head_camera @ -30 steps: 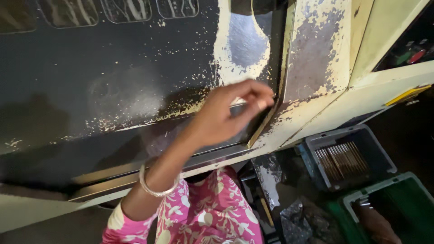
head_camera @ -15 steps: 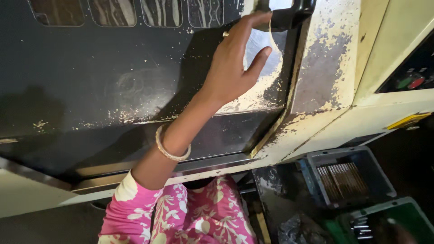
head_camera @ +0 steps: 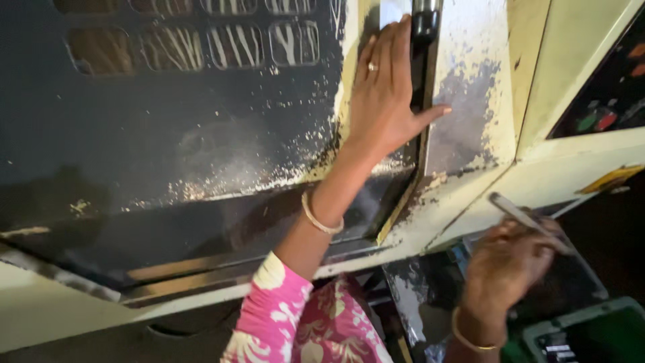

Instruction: The person operates a machine by repeatedly opening and closing its door, inserting a metal rod into an internal mechanism, and then closing the door. This cycle is performed multiple times throughout the clip.

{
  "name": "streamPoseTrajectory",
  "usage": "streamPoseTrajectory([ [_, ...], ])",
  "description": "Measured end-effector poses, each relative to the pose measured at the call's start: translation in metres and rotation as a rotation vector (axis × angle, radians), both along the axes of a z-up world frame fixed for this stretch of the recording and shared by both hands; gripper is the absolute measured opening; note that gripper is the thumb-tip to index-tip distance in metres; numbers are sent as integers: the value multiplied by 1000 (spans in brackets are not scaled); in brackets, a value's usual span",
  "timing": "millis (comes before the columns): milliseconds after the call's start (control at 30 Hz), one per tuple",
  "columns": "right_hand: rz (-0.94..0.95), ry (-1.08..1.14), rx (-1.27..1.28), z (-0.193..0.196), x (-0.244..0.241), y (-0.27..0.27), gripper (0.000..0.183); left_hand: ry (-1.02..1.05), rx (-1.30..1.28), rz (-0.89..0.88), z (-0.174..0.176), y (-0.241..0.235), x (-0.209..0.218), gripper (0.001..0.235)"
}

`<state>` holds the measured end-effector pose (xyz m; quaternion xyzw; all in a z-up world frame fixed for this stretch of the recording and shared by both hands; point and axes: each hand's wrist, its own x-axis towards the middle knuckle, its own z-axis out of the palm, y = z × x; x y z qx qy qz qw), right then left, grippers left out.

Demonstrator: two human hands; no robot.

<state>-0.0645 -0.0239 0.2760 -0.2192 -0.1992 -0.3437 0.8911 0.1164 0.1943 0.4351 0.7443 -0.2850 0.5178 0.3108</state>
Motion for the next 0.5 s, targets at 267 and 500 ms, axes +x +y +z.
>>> streamPoseTrajectory([
  [267,-225,31,-265,75,47,58,13,45,-24,17,4,3,-8,132],
  [500,-991,-374,-798,211,155,51,19,33,-40,13,5,7,-16,125],
])
